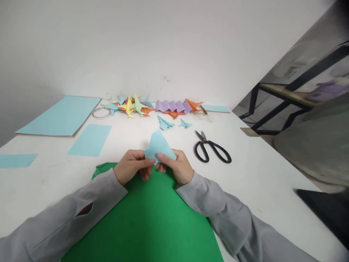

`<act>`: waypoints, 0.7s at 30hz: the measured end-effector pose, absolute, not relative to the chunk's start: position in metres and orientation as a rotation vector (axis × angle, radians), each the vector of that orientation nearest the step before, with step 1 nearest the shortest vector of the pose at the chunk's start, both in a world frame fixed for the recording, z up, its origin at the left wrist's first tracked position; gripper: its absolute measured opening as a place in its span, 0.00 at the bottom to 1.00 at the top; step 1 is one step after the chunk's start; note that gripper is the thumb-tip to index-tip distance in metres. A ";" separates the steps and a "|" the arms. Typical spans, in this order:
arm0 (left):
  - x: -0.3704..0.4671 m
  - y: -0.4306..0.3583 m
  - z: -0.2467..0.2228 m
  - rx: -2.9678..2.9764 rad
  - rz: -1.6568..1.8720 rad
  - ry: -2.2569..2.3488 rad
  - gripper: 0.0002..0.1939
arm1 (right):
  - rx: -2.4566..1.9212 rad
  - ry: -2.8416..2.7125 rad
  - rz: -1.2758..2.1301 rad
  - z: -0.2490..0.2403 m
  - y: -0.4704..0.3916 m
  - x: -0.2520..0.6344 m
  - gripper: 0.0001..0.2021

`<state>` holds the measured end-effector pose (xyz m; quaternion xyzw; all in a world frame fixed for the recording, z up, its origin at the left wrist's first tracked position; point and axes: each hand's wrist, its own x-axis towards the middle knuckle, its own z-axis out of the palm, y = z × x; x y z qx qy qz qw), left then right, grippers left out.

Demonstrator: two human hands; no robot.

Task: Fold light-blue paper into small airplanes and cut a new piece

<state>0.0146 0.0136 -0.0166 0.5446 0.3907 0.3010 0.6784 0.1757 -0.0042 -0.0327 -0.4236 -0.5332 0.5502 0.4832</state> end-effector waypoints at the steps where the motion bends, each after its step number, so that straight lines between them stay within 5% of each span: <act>1: 0.015 0.014 -0.016 1.232 0.675 0.877 0.14 | -1.048 -1.315 1.339 -0.032 -0.004 0.176 0.16; 15: 0.015 0.015 -0.019 1.178 0.820 0.865 0.14 | -0.938 -1.056 1.407 -0.034 0.000 0.176 0.23; 21: 0.014 0.015 -0.017 1.169 0.778 0.814 0.12 | -1.013 -1.437 1.319 -0.031 -0.004 0.173 0.21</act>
